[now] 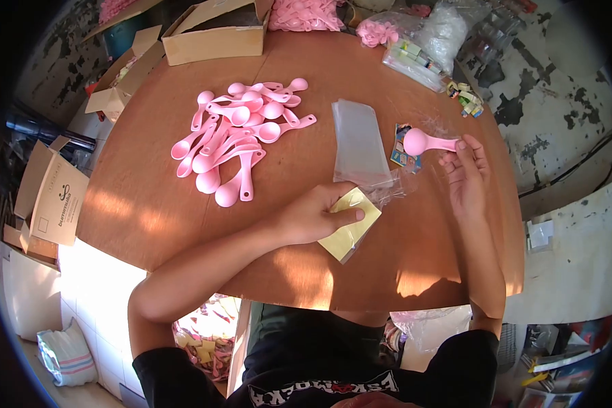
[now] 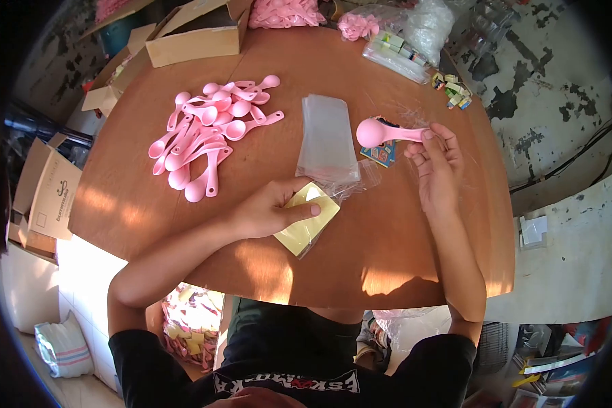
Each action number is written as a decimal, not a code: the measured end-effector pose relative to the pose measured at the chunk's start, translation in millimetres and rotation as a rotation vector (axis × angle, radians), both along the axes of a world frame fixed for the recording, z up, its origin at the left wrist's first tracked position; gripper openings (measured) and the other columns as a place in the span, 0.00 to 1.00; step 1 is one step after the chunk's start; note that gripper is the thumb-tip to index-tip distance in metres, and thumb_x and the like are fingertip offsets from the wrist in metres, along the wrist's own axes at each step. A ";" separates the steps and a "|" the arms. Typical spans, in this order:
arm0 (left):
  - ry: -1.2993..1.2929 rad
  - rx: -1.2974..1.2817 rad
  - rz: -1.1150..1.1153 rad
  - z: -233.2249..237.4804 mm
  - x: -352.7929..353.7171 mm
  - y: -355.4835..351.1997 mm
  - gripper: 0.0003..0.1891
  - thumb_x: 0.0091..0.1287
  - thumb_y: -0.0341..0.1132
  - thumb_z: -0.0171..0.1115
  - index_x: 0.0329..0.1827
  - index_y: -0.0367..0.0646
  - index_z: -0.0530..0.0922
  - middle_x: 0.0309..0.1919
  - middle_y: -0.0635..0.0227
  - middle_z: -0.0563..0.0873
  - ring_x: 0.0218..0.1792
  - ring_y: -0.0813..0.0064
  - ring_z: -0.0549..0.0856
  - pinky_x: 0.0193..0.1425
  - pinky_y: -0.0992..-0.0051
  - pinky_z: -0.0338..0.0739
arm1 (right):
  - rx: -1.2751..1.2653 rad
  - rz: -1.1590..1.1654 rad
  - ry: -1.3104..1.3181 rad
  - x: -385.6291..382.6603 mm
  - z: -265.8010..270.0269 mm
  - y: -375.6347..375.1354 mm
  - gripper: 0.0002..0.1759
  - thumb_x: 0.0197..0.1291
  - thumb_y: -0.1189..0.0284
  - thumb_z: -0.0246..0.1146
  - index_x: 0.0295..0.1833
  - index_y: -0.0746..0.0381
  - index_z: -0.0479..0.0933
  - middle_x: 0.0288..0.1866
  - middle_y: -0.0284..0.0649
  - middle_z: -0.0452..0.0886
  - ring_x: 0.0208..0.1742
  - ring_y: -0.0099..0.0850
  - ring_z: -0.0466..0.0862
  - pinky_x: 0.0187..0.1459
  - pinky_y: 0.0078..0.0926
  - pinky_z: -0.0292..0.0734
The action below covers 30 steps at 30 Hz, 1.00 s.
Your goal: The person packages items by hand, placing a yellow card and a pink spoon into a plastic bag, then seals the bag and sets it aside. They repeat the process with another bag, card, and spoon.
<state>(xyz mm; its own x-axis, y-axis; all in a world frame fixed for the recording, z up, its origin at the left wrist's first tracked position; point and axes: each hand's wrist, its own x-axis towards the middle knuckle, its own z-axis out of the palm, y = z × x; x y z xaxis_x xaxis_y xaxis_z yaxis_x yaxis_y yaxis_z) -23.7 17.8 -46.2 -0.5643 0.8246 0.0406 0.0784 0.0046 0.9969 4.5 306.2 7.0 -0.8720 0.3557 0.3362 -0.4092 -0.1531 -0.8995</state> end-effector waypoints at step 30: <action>0.038 -0.045 -0.067 -0.8 10.7 2.9 0.19 0.70 0.39 0.65 0.58 0.37 0.78 0.40 0.68 0.86 0.40 0.83 0.82 0.45 0.76 0.78 | 0.103 0.024 0.001 52.9 -24.7 -23.4 0.08 0.68 0.77 0.61 0.49 0.66 0.73 0.39 0.43 0.84 0.35 0.27 0.84 0.39 0.24 0.81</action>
<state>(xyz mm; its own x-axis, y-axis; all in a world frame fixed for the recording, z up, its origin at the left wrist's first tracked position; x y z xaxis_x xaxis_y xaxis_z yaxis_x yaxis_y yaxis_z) -13.0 20.7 -47.1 -0.5067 0.8618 0.0227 0.1179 0.0432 0.9921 57.5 282.8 -17.7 -0.8795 0.2985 0.3707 -0.4074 -0.0696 -0.9106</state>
